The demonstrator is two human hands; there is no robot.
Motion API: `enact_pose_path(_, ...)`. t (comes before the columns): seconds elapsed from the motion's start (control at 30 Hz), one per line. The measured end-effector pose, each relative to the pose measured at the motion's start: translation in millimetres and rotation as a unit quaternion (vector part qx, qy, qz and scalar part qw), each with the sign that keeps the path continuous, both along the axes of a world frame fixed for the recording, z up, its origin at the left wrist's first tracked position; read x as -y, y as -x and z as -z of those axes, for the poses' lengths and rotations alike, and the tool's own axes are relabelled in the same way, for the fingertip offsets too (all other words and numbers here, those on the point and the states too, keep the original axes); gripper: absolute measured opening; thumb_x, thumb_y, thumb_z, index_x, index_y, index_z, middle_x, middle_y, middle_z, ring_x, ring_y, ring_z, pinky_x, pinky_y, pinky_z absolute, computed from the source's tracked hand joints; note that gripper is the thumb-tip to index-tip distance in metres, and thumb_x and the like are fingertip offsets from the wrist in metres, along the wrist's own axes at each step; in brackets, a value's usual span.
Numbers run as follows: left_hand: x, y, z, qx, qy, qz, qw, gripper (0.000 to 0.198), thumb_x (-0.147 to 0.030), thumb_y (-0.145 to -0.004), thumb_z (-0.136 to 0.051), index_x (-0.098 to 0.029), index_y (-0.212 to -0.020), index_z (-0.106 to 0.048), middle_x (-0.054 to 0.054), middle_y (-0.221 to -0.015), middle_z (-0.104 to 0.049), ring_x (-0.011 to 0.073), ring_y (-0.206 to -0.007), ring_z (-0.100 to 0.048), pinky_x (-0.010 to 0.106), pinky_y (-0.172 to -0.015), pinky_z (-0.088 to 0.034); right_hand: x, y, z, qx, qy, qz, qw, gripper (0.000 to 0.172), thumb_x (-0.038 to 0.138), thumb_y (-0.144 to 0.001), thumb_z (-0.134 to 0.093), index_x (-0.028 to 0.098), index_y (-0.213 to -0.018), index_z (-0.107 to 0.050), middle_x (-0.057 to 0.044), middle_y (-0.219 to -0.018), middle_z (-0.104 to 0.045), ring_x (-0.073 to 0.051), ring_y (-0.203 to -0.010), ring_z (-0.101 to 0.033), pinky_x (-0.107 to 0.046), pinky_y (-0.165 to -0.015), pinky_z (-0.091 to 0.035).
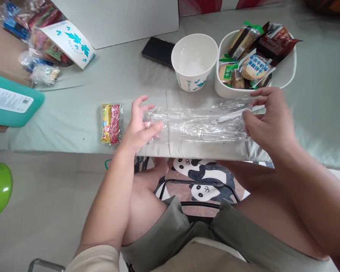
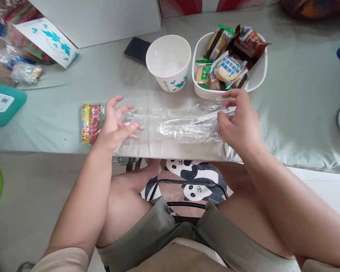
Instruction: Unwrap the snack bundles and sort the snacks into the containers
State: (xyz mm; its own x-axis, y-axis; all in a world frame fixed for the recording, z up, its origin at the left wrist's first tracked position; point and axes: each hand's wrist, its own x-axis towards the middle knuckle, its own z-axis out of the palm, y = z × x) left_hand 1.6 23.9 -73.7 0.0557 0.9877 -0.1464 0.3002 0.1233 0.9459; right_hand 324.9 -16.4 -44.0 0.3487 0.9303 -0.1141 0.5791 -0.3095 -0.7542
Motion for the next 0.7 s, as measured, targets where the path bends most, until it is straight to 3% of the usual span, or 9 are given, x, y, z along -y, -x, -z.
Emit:
enact_pose_path(0.07,4,5,1.1,0.009,0.014,0.051,0.999,0.100,-0.029,-0.060,-0.096,-0.043,-0.146,-0.045,0.014,-0.146,-0.055,0.0218,-0.084,-0.074,0.033,-0.062,-0.062,-2,-3,1.9,0.052,-0.006,-0.031,0.998,0.043,0.014,-0.080,-0.057,0.026,-0.121,-0.057,-0.004,-0.114,-0.065,-0.007,-0.046,-0.053,-0.033,-0.058,-0.046)
enact_pose_path(0.13,6,12,4.1,0.024,0.005,0.104,0.994,0.103,-0.031,-0.063,-0.095,-0.047,-0.148,-0.040,0.014,-0.152,-0.049,0.0229,-0.089,-0.073,0.038,-0.065,-0.064,-3,-5,2.3,0.150,-0.002,-0.063,0.987,0.045,0.017,-0.080,-0.059,0.025,-0.124,-0.059,-0.008,-0.119,-0.066,-0.012,-0.057,-0.058,-0.037,-0.067,-0.049)
enact_pose_path(0.23,7,22,8.4,0.029,-0.023,0.174,0.984,0.097,-0.036,-0.073,-0.088,-0.051,-0.151,-0.031,0.014,-0.159,-0.041,0.0215,-0.089,-0.072,0.038,-0.063,-0.064,-1,-6,-1.1,0.314,-0.002,-0.091,0.945,0.046,0.028,-0.082,-0.063,0.027,-0.127,-0.064,-0.013,-0.129,-0.067,-0.022,-0.076,-0.066,-0.039,-0.065,-0.048)
enact_pose_path(0.3,8,26,9.6,0.019,-0.040,0.194,0.980,0.095,-0.036,-0.077,-0.085,-0.052,-0.152,-0.029,0.014,-0.162,-0.037,0.0206,-0.087,-0.073,0.035,-0.059,-0.063,4,-4,-5.6,0.366,-0.064,-0.084,0.925,0.038,0.032,-0.085,-0.061,0.025,-0.122,-0.068,-0.014,-0.125,-0.069,-0.025,-0.081,-0.067,-0.039,-0.062,-0.047)
enact_pose_path(0.4,11,26,8.5,0.006,-0.067,0.205,0.976,0.095,-0.035,-0.077,-0.084,-0.051,-0.153,-0.029,0.014,-0.163,-0.037,0.0212,-0.087,-0.074,0.031,-0.056,-0.061,12,5,-10.1,0.336,-0.248,-0.107,0.902,0.017,0.026,-0.088,-0.056,0.021,-0.098,-0.069,-0.012,-0.097,-0.073,-0.022,-0.078,-0.067,-0.037,-0.064,-0.049)
enact_pose_path(0.47,12,24,6.8,0.003,-0.080,0.217,0.973,0.097,-0.034,-0.076,-0.084,-0.050,-0.154,-0.030,0.014,-0.161,-0.040,0.0224,-0.089,-0.074,0.030,-0.056,-0.061,15,14,-7.7,0.255,-0.306,-0.217,0.891,0.013,0.022,-0.090,-0.054,0.022,-0.092,-0.066,-0.006,-0.082,-0.072,-0.019,-0.072,-0.067,-0.033,-0.065,-0.051)
enact_pose_path(0.57,13,22,4.7,0.008,-0.081,0.236,0.968,0.096,-0.032,-0.075,-0.084,-0.050,-0.153,-0.031,0.014,-0.159,-0.043,0.0246,-0.093,-0.075,0.029,-0.056,-0.060,16,25,3.4,0.220,-0.232,-0.358,0.877,0.017,0.025,-0.094,-0.055,0.022,-0.105,-0.067,-0.005,-0.087,-0.075,-0.020,-0.071,-0.069,-0.035,-0.067,-0.054)
enact_pose_path(0.63,13,21,4.1,0.018,-0.081,0.238,0.968,0.095,-0.033,-0.076,-0.084,-0.050,-0.153,-0.032,0.013,-0.158,-0.044,0.0258,-0.096,-0.075,0.030,-0.057,-0.060,15,28,9.2,0.267,-0.202,-0.351,0.875,0.022,0.027,-0.094,-0.056,0.020,-0.111,-0.068,-0.010,-0.099,-0.076,-0.028,-0.090,-0.073,-0.043,-0.079,-0.056)
enact_pose_path(0.7,14,18,4.4,0.028,-0.085,0.228,0.970,0.092,-0.035,-0.077,-0.084,-0.050,-0.152,-0.033,0.012,-0.157,-0.046,0.0263,-0.099,-0.074,0.030,-0.059,-0.061,18,32,9.3,0.285,-0.228,-0.313,0.877,0.023,0.030,-0.094,-0.058,0.020,-0.113,-0.068,-0.014,-0.111,-0.075,-0.035,-0.111,-0.069,-0.051,-0.092,-0.053)
